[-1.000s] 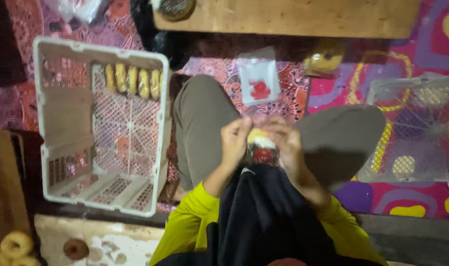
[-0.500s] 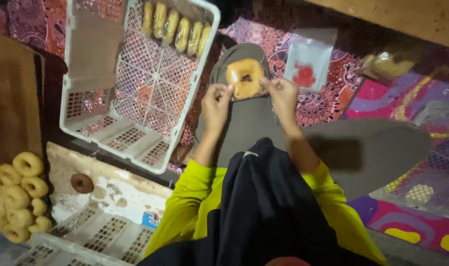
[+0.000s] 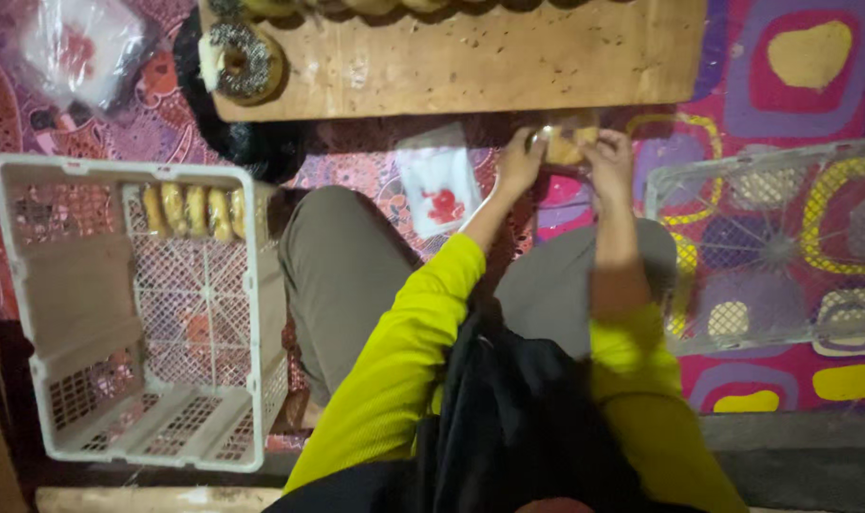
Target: The person sits on the floor and repeatedly picks donuts from a wooden board, places them into small plastic bags, and arranges the packaged donuts in a white plastic crate. The process continues with multiple donuts being handled one at a time.
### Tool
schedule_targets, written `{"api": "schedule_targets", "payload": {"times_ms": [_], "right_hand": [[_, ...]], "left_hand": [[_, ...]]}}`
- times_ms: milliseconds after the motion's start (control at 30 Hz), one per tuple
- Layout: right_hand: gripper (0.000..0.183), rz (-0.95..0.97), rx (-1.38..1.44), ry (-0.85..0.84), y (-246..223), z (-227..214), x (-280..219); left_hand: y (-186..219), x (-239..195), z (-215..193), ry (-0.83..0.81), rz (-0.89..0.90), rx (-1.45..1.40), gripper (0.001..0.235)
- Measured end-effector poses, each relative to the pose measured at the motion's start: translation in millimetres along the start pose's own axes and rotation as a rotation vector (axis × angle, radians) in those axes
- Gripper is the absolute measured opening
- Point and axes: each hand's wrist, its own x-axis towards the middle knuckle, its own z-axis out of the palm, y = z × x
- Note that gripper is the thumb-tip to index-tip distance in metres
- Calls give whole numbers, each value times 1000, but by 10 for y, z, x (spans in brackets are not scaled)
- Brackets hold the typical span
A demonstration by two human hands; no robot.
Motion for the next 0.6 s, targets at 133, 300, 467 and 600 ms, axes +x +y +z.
{"api": "schedule_targets", "payload": {"times_ms": [133, 300, 467, 600], "right_hand": [[37, -12, 129, -182, -36, 282, -576], [36, 126, 152, -576, -30, 1100, -1588], [42, 132, 13, -608, -72, 1670, -2008], [37, 195, -101, -530, 60, 1849, -2000]], "left_hand": [[59, -471, -536, 90, 14, -321, 105], [173, -1596, -2489, -35, -178, -612, 108], [-159, -2162, -4921, 571, 14, -171, 100], [-977, -1791, -6377, 799, -195, 442, 98]]}}
